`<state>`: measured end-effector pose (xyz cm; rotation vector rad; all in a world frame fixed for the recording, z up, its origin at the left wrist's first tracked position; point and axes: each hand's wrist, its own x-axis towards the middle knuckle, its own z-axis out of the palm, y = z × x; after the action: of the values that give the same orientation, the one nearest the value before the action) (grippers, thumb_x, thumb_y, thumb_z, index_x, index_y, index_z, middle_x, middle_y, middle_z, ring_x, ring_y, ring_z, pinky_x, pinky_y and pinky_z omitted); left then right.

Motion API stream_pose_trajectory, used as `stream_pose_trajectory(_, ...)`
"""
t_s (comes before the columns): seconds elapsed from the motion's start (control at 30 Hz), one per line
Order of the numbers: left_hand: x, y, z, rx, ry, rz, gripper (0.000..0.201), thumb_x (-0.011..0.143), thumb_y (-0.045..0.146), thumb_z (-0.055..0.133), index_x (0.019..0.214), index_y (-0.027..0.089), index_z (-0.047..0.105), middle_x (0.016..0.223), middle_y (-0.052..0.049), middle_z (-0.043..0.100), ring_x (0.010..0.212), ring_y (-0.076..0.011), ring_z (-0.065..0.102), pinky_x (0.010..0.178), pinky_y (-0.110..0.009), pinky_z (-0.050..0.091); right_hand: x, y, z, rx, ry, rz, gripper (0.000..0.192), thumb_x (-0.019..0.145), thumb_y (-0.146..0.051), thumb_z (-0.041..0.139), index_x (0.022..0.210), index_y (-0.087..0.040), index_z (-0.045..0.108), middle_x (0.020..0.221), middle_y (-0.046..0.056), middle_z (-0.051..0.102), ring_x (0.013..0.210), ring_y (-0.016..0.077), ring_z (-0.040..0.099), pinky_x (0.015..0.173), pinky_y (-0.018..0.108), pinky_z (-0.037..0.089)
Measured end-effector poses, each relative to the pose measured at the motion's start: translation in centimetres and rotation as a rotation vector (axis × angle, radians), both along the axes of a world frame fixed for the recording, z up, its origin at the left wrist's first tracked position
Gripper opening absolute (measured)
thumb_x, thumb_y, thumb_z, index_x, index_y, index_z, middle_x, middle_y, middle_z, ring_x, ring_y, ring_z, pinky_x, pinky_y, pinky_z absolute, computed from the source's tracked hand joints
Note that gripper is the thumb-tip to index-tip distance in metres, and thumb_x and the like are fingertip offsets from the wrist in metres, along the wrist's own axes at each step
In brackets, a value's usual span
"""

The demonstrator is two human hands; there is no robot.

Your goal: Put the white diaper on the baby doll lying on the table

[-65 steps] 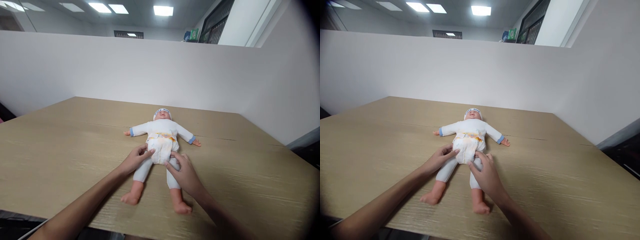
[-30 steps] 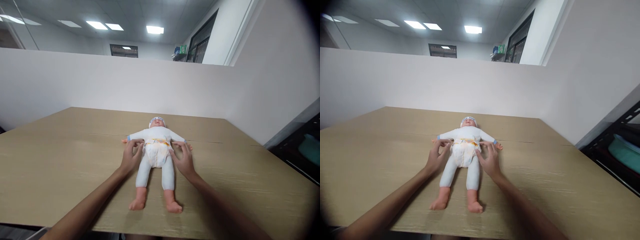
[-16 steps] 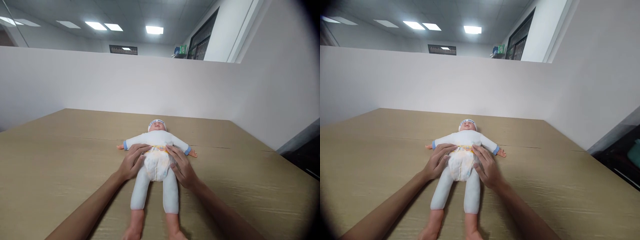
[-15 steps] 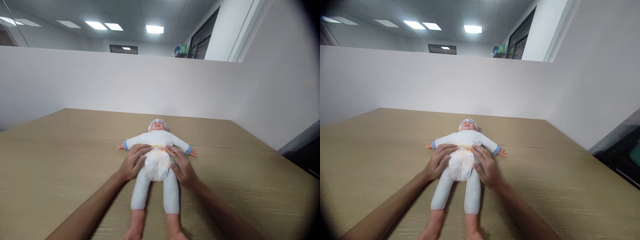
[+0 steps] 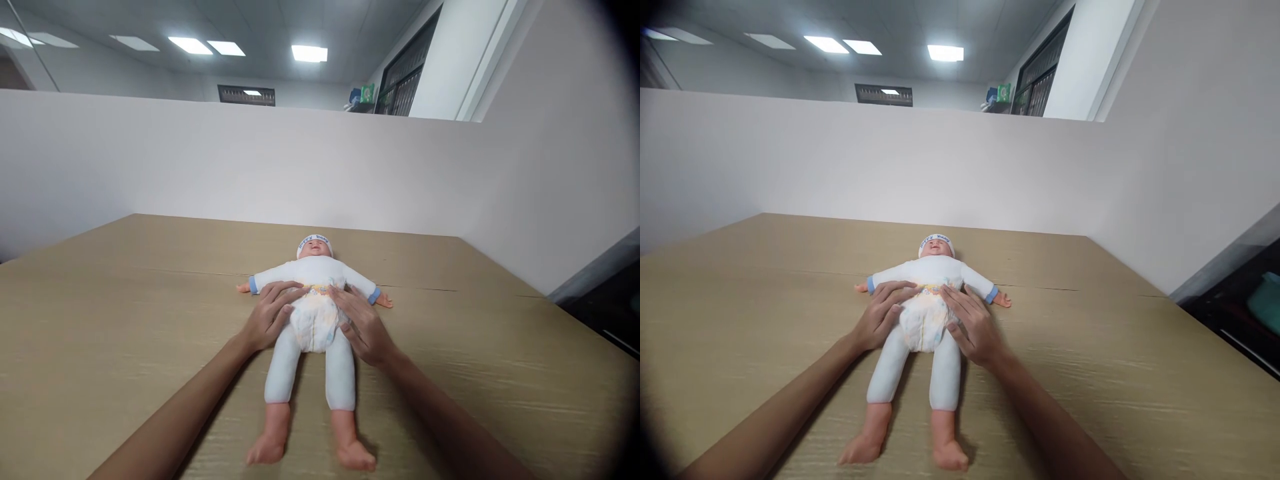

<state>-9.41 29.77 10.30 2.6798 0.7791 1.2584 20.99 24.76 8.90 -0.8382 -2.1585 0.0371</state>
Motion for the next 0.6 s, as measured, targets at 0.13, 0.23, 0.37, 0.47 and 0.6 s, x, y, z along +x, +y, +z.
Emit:
stream_pose_trajectory(0.13,-0.7,1.6,-0.3,-0.018,-0.129,0.306,0.049,0.117,0.039,0.035,0.158,0.026,0.058,0.155,-0.013,0.063,0.142,-0.0313,0.055,0.122,-0.052,0.036,1.2,0.8,-0.2,0.008,0.076,-0.179,0.06,0.118,-0.042,0.032,0.177,-0.033,0.029,0.179,0.006,0.041,0.167,0.0287,0.037,0.139,0.063,0.02)
stream_pose_trajectory(0.23,-2.2,4.0,-0.7,-0.063,-0.125,0.538,0.053,0.113,0.05,0.045,0.156,0.02,0.058,0.155,-0.017,0.062,0.14,-0.0359,0.054,0.121,-0.055,0.035,3.1,2.8,-1.5,0.005,0.108,-0.402,0.062,0.117,-0.043,0.04,0.177,-0.028,0.03,0.178,0.012,0.042,0.165,0.0311,0.039,0.134,0.064,0.031)
stream_pose_trajectory(0.37,-3.8,6.4,-1.1,-0.127,0.077,0.574,0.063,0.105,0.064,0.055,0.148,0.018,0.061,0.149,-0.019,0.067,0.139,-0.0398,0.054,0.119,-0.056,0.036,5.6,5.4,-3.4,-0.043,0.032,-0.569,0.062,0.113,-0.048,0.045,0.164,-0.012,0.049,0.157,0.024,0.062,0.145,0.039,0.057,0.122,0.065,0.044)
stream_pose_trajectory(0.47,-3.9,6.6,-1.2,-0.16,0.199,0.577,0.065,0.101,0.07,0.057,0.14,0.018,0.066,0.133,-0.018,0.075,0.126,-0.0395,0.062,0.112,-0.054,0.039,5.6,5.8,-3.7,-0.106,0.001,-0.622,0.058,0.111,-0.05,0.047,0.151,-0.011,0.06,0.137,0.024,0.072,0.124,0.0385,0.066,0.11,0.06,0.051)
stream_pose_trajectory(0.6,-2.2,5.4,-0.3,-0.199,0.229,0.675,0.061,0.101,0.07,0.056,0.125,0.016,0.071,0.113,-0.019,0.079,0.112,-0.04,0.068,0.107,-0.055,0.042,3.4,4.9,-2.7,-0.201,0.084,-0.617,0.045,0.105,-0.052,0.057,0.128,-0.017,0.072,0.118,0.018,0.077,0.111,0.0345,0.068,0.101,0.049,0.053)
